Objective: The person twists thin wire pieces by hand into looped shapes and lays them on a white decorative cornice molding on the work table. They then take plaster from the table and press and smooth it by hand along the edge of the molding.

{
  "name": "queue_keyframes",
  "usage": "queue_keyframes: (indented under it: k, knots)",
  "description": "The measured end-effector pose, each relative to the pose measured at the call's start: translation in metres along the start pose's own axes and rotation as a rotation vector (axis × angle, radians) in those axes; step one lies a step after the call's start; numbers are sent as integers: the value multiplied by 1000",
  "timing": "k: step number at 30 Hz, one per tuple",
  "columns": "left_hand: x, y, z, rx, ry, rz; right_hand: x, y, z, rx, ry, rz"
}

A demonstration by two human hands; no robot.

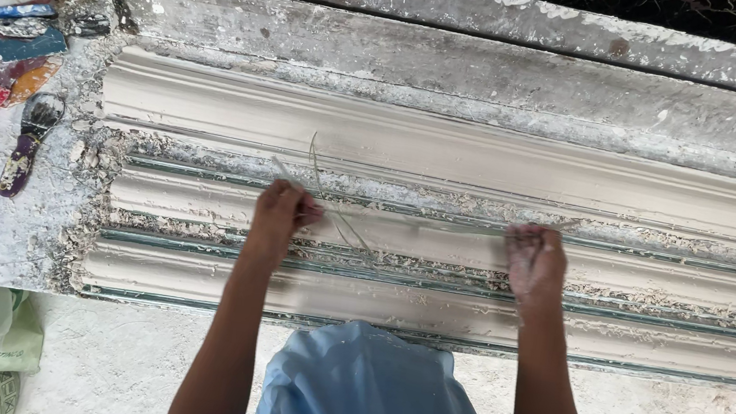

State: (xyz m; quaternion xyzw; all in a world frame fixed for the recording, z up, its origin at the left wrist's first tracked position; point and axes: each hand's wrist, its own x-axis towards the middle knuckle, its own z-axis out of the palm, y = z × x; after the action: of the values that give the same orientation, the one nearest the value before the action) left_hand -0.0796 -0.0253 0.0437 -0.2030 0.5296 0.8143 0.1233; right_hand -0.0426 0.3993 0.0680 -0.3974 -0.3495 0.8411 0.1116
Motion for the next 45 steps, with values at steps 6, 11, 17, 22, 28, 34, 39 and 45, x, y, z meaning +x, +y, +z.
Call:
queue_keyframes:
  k: [6, 11, 17, 22, 28, 34, 39, 45]
  knots:
    - [46, -14, -48, 380, 241, 17, 19, -19, -38, 193, -173, -23]
    - [67, -23, -47, 556, 268, 230, -4, 10, -11, -19, -117, 23]
    - [39, -25, -5, 898, 516, 743, -35, 42, 23, 25, -381, 158]
    - [-50, -48, 86, 1161, -175, 960, -50, 71, 48, 69, -431, 279]
    - [-104, -52, 110, 800, -584, 1150, -54, 79, 67, 39, -414, 351]
    - [-87, -51, 120, -6, -385, 311, -78, 79, 71, -185, -522, 247]
    - [-87, -41, 132, 9, -302, 105, -90, 79, 76, -367, -623, 176]
    - [-95, -32, 140, 163, -372, 40, -94, 74, 74, -579, -742, 74]
